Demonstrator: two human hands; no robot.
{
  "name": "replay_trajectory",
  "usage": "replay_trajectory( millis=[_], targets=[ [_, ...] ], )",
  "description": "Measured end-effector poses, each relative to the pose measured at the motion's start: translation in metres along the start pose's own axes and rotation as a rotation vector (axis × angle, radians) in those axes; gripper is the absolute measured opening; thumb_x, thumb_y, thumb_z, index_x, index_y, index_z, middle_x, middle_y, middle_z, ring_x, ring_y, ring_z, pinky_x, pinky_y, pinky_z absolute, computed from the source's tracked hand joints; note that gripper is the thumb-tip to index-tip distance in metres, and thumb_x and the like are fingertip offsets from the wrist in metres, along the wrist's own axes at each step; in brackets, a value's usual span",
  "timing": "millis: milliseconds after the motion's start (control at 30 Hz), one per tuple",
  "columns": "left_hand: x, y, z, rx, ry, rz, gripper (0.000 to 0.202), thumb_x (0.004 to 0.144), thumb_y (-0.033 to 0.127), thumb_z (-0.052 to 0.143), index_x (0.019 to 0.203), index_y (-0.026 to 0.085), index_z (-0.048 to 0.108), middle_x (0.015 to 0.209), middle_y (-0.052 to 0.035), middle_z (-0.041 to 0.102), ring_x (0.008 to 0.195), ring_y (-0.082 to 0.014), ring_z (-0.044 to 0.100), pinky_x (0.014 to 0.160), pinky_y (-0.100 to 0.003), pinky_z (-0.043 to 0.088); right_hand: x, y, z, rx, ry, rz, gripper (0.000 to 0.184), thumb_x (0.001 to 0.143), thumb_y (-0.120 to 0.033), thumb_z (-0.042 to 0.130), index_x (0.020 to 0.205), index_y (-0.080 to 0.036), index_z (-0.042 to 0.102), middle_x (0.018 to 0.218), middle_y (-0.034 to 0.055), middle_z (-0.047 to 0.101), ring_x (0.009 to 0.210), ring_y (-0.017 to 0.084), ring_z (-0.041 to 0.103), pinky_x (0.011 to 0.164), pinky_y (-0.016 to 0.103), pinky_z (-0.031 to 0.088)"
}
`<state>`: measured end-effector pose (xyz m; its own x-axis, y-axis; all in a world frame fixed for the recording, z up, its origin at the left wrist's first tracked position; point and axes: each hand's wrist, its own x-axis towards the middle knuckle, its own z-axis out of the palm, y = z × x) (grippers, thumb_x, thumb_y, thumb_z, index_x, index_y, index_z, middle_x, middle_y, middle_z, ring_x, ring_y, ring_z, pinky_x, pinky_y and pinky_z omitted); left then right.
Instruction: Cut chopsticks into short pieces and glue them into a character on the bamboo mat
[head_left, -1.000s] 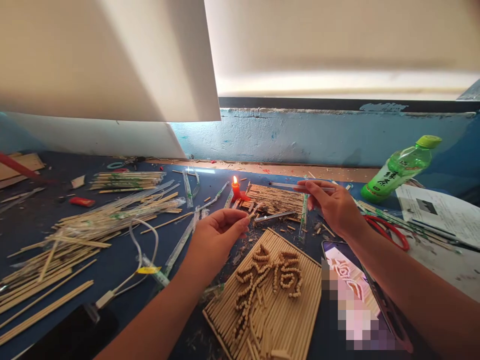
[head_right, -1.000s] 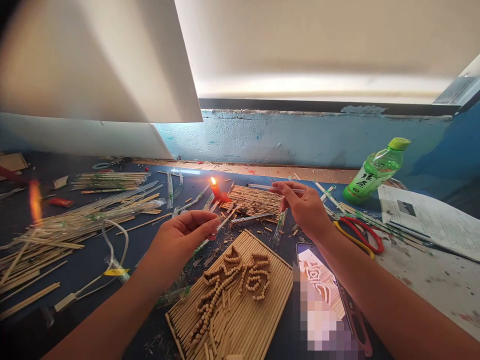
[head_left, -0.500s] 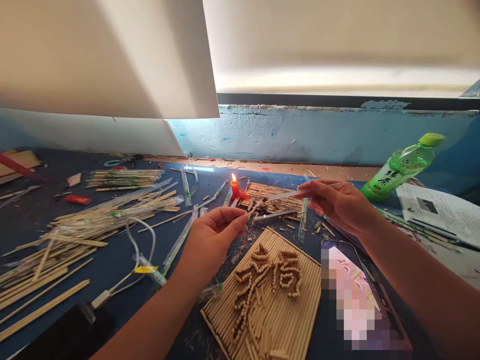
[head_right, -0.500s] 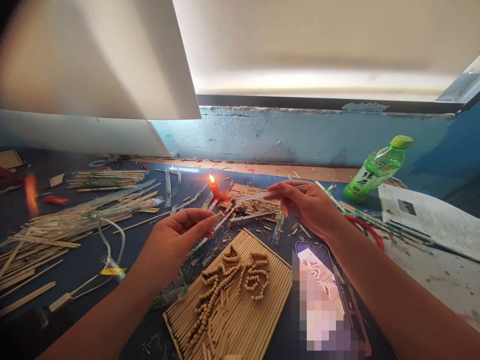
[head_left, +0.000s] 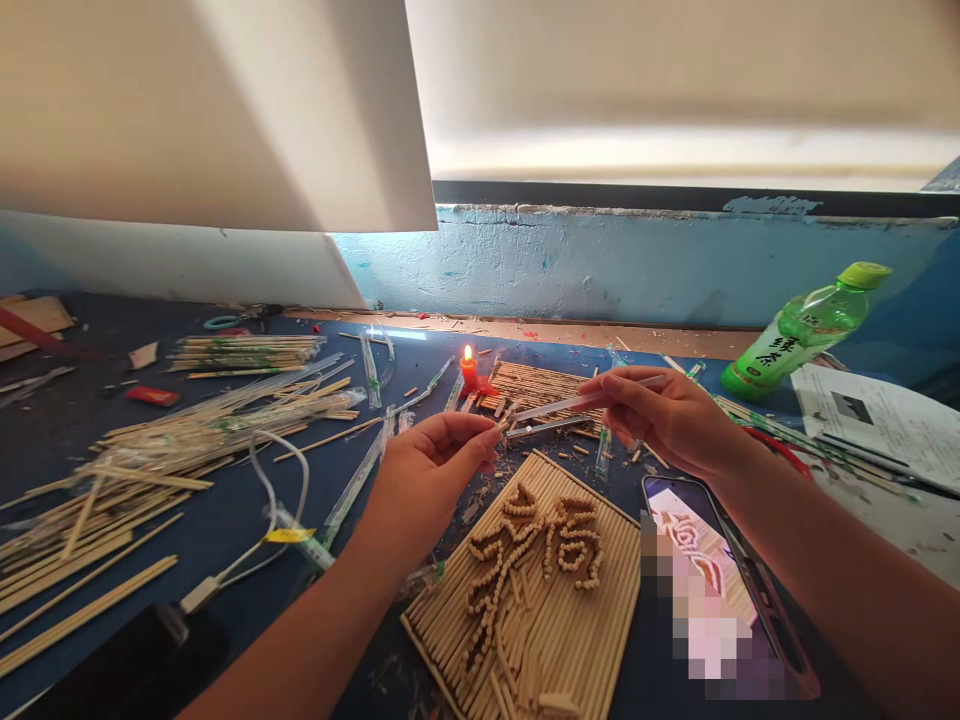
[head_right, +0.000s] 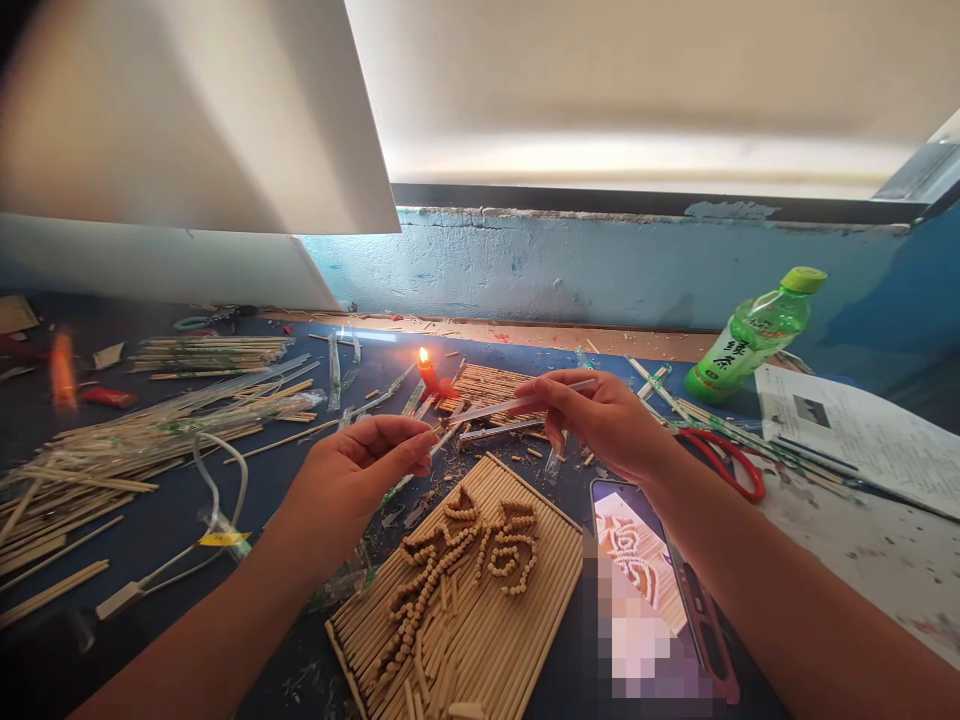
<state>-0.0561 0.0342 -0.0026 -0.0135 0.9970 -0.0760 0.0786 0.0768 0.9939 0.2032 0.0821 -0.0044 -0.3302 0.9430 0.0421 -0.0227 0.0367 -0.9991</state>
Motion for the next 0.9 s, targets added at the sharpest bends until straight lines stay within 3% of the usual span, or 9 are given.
replay_trajectory(
  millis=[233, 500, 667, 767, 900],
  targets=[
    [0.001, 0.000, -0.001, -0.022, -0.028, -0.016, 0.022, 0.080, 0.038, 0.079, 0.089, 0.019, 0.073, 0.074, -0.0007, 0.071, 0.069, -0.0143, 0.064, 0.074, -0.027, 0.054, 0.001, -0.005, 0.000, 0.069, 0.078, -0.049, 0.024, 0.091, -0.042, 0.069, 0.098, -0.022, 0.080, 0.101, 0.0092, 0.079, 0.052, 0.008, 0.052, 0.048, 0.025, 0.045],
    [0.001, 0.000, -0.001, -0.013, -0.012, -0.014, 0.022, 0.079, 0.040, 0.079, 0.088, 0.021, 0.074, 0.074, -0.0013, 0.072, 0.069, -0.0156, 0.066, 0.074, -0.028, 0.055, -0.001, -0.003, 0.001, -0.002, 0.014, -0.013, 0.025, 0.089, -0.046, 0.068, 0.095, -0.024, 0.080, 0.101, 0.0086, 0.079, 0.051, 0.010, 0.054, 0.046, 0.027, 0.047],
    [0.002, 0.002, -0.001, 0.016, -0.043, -0.041, 0.022, 0.076, 0.037, 0.081, 0.087, 0.020, 0.075, 0.074, -0.0012, 0.073, 0.068, -0.0149, 0.065, 0.069, -0.026, 0.053, 0.002, -0.005, 0.004, 0.019, 0.163, -0.075, 0.023, 0.089, -0.044, 0.069, 0.097, -0.024, 0.078, 0.106, 0.0084, 0.078, 0.050, 0.009, 0.049, 0.049, 0.028, 0.045],
    [-0.004, 0.005, -0.002, 0.110, -0.106, -0.015, 0.018, 0.077, 0.036, 0.080, 0.086, 0.021, 0.076, 0.077, -0.0022, 0.074, 0.069, -0.0159, 0.065, 0.065, -0.026, 0.051, 0.001, -0.011, 0.000, 0.052, 0.242, -0.091, 0.021, 0.088, -0.042, 0.070, 0.095, -0.024, 0.078, 0.106, 0.0083, 0.077, 0.050, 0.009, 0.046, 0.048, 0.029, 0.042],
    [-0.021, 0.008, -0.003, 0.381, -0.312, 0.153, 0.012, 0.087, 0.036, 0.069, 0.090, 0.026, 0.076, 0.082, -0.0014, 0.074, 0.074, -0.0180, 0.065, 0.066, -0.028, 0.050, -0.012, -0.020, -0.009, 0.024, 0.311, -0.098, 0.021, 0.088, -0.042, 0.070, 0.095, -0.024, 0.079, 0.108, 0.0086, 0.077, 0.051, 0.010, 0.044, 0.048, 0.030, 0.039]
  ],
)
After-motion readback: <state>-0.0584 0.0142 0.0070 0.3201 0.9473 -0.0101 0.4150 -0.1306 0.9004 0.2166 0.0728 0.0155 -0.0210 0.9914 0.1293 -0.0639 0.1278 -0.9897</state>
